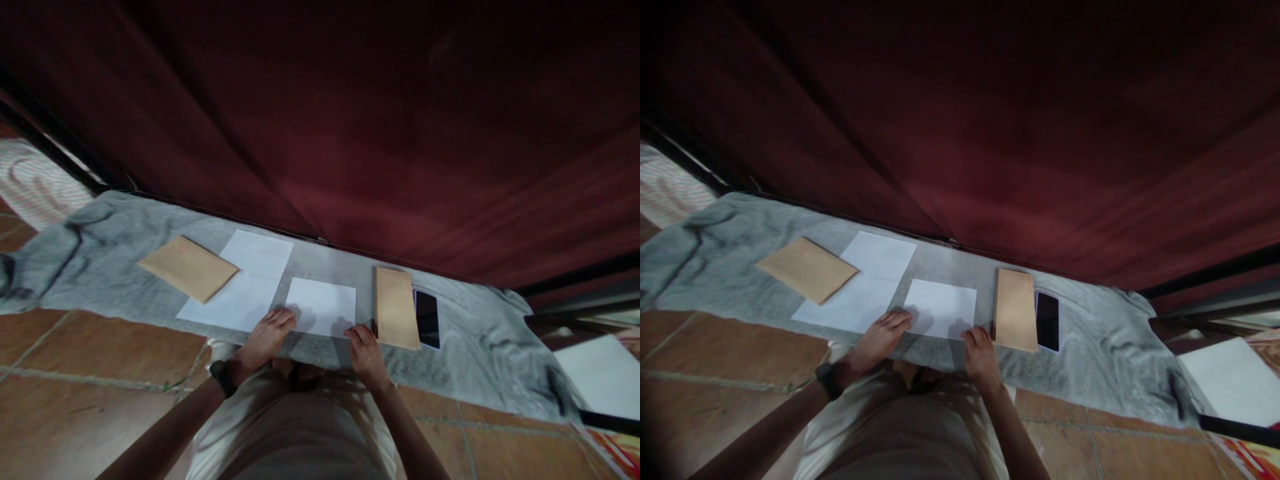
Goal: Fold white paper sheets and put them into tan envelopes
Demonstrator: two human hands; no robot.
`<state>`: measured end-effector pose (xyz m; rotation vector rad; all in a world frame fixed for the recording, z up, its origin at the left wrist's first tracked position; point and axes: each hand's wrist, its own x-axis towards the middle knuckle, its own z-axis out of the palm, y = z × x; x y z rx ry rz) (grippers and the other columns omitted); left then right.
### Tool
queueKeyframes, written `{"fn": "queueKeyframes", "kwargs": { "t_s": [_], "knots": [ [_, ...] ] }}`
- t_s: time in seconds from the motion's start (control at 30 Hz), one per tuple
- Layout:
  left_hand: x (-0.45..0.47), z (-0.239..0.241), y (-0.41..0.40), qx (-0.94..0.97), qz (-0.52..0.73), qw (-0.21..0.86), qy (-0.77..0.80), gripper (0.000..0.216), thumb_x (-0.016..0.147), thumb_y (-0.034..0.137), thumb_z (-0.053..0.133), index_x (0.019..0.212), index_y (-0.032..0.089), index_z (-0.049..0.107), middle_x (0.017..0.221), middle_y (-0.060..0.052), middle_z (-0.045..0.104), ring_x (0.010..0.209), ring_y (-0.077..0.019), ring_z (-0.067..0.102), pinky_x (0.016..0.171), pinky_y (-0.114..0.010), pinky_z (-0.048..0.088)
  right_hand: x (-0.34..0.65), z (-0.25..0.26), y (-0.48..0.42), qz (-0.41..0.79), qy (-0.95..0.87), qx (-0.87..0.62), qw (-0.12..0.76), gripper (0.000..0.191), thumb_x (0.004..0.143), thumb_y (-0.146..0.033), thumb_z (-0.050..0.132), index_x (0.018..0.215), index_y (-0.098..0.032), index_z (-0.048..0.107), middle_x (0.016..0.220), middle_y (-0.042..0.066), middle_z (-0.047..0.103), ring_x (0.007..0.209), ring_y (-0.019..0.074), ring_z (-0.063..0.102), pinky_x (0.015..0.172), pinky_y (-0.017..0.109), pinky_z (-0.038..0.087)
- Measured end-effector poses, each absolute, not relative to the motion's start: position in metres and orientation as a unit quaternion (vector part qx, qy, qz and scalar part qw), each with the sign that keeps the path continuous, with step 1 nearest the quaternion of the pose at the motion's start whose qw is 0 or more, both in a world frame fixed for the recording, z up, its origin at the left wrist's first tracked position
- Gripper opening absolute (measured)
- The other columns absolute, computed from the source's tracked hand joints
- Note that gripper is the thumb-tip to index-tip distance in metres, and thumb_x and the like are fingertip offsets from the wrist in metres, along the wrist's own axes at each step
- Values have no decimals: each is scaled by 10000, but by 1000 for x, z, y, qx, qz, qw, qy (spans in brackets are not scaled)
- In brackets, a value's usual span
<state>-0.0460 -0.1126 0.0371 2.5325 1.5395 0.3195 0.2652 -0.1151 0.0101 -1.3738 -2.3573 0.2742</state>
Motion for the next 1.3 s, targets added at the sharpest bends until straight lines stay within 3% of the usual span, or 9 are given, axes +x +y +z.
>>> {"fn": "queueKeyframes", "kwargs": {
  "t_s": [0.13, 0.2, 0.3, 0.4, 0.6, 0.8, 1.3],
  "knots": [
    [-43, 35, -108, 818, 160, 107, 542, 379, 888, 29, 457, 1041, 227, 742, 1209, -63, 736, 1149, -219, 661, 1043, -380, 526, 261, 15, -112, 138, -812, -507, 256, 371, 931, -63, 454, 1168, -229, 686, 1118, 93, 682, 1088, 243, 649, 998, 396, 548],
    [-31, 34, -101, 806, 189, 104, 552, 388, 952, 97, 417, 1172, 207, 716, 1313, -72, 699, 1237, -210, 630, 1095, -378, 503, 253, 20, -105, 167, -788, -514, 295, 355, 981, -120, 419, 1220, -235, 655, 1170, 91, 675, 1111, 227, 656, 1011, 384, 546],
    [-3, 32, -83, 805, 208, 79, 551, 437, 1034, 240, 385, 1422, 155, 568, 1547, -106, 519, 1443, -225, 464, 1205, -416, 397, 232, 25, -89, 197, -765, -515, 333, 354, 1024, -201, 398, 1310, -231, 604, 1279, 99, 654, 1208, 221, 633, 1076, 390, 516],
    [24, 22, -64, 816, 189, 58, 544, 503, 1054, 267, 348, 1515, 98, 454, 1617, -143, 416, 1523, -249, 343, 1249, -460, 315, 208, 22, -72, 214, -754, -520, 339, 395, 1046, -240, 365, 1383, -222, 568, 1338, 106, 648, 1259, 219, 612, 1105, 401, 504],
    [37, 2, -50, 816, 146, 33, 558, 549, 1020, 226, 361, 1547, 84, 413, 1617, -164, 403, 1540, -259, 304, 1259, -490, 269, 182, -3, -45, 172, -782, -510, 316, 455, 1055, -219, 317, 1461, -174, 519, 1449, 109, 598, 1373, 180, 524, 1173, 399, 448],
    [20, 3, -59, 785, 168, 15, 596, 552, 1041, 341, 373, 1547, 125, 430, 1605, -137, 427, 1524, -263, 342, 1262, -488, 269, 196, -13, -43, 86, -803, -523, 271, 461, 1078, -262, 329, 1476, -111, 507, 1506, 155, 550, 1462, 236, 428, 1216, 488, 375],
    [4, -4, -79, 717, 204, 2, 667, 628, 1031, 414, 412, 1535, 40, 408, 1616, -238, 361, 1515, -348, 343, 1225, -532, 322, 212, -12, -50, 15, -800, -546, 247, 474, 1061, -227, 361, 1511, -123, 465, 1564, 167, 483, 1477, 271, 409, 1200, 512, 363]
  ]
}}
